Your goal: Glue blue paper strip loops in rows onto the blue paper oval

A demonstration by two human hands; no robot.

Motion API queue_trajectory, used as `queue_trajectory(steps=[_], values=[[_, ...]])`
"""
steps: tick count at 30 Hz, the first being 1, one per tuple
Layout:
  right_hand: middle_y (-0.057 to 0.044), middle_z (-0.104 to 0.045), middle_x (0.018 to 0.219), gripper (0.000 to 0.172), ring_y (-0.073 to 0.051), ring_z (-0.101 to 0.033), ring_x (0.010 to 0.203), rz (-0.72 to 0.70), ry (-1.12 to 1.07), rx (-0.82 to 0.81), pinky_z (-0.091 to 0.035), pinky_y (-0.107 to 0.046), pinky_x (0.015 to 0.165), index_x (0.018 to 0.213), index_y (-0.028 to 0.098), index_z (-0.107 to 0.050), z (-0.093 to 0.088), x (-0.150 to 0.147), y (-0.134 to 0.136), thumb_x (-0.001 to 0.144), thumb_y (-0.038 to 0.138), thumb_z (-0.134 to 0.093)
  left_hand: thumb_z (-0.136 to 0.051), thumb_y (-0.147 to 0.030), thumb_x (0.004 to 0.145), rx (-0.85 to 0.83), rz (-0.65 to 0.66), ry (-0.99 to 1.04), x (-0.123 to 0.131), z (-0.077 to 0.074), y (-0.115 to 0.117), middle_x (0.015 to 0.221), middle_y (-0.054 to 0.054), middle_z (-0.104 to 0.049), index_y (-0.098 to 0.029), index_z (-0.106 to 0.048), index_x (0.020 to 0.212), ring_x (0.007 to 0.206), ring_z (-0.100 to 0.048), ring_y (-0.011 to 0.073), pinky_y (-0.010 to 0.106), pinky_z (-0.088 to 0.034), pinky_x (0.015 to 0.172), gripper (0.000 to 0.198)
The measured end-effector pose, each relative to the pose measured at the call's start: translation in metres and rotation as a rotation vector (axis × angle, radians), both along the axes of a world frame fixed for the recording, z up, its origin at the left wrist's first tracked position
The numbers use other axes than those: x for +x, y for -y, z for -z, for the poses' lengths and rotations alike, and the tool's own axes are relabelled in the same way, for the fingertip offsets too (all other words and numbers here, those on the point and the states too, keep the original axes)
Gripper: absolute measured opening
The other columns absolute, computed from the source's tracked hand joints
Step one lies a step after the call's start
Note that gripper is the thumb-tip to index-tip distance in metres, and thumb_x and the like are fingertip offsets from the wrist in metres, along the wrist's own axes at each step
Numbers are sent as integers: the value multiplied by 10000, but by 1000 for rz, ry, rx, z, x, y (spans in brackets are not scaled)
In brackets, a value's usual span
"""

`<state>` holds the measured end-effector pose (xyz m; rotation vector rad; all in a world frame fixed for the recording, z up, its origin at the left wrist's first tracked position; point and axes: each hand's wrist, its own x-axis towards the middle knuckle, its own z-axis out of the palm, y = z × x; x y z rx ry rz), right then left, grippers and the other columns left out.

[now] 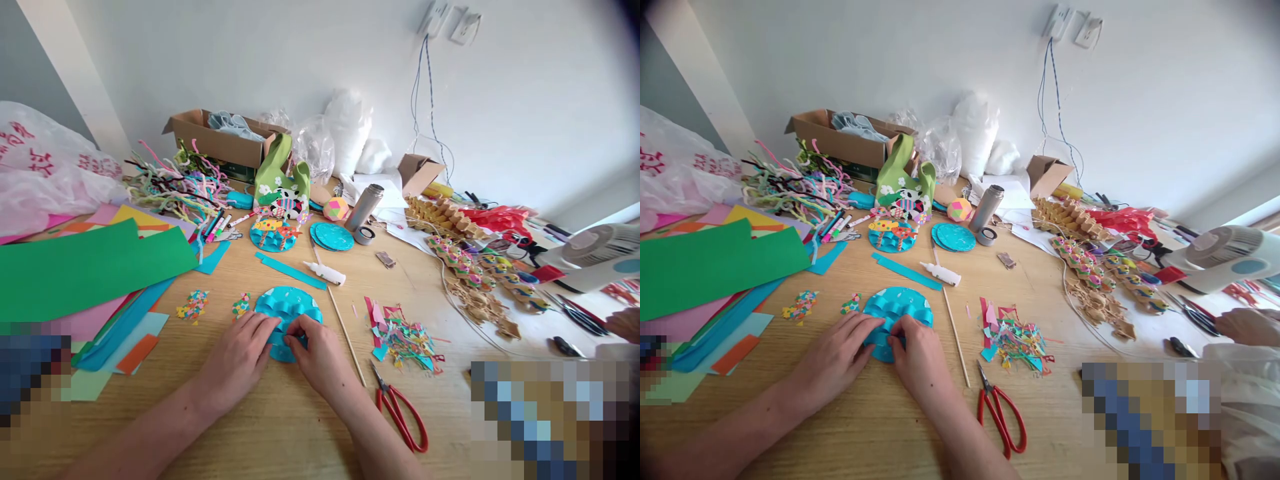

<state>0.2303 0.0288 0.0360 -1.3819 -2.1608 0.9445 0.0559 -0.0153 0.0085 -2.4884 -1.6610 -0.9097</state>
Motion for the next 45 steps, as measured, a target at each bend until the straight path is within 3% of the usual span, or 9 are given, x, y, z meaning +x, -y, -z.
queue_trajectory(steps=[20,30,38,41,45], values=[[-15,-702,829,83,-170,-635,774,-2,20,54,-421,-251,705,821,212,-640,1,-5,2,851,139,-611,-483,-133,911,-30,-13,52,-2,-3,2,955,47,-623,-207,-575,974,916,-593,222,360,-529,787,134],[-28,-709,841,95,-169,-639,778,-18,3,52,-429,-253,723,835,208,-666,1,-4,2,875,166,-591,-425,-130,959,-5,52,49,-3,-5,1,940,48,-658,-191,-605,938,919,-597,204,353,-532,824,192],[7,-609,694,209,-127,-544,612,6,-124,-158,-395,-232,553,936,178,-689,-17,22,-17,886,344,-573,-450,-127,948,-4,61,62,-6,-5,-2,922,38,-663,-198,-615,919,902,-603,198,376,-526,865,182],[30,-555,675,322,-110,-523,568,-71,-154,-306,-409,-229,521,1015,162,-661,-26,44,-28,861,439,-603,-460,-126,947,3,64,68,-6,-3,-2,931,35,-663,-201,-604,929,901,-596,198,361,-523,838,164],[22,-594,744,428,-94,-521,588,-191,-264,-474,-433,-229,538,1040,158,-638,-29,68,-39,778,491,-703,-478,-122,938,1,53,98,-7,1,-2,945,31,-658,-205,-589,940,904,-589,198,355,-516,826,138]])
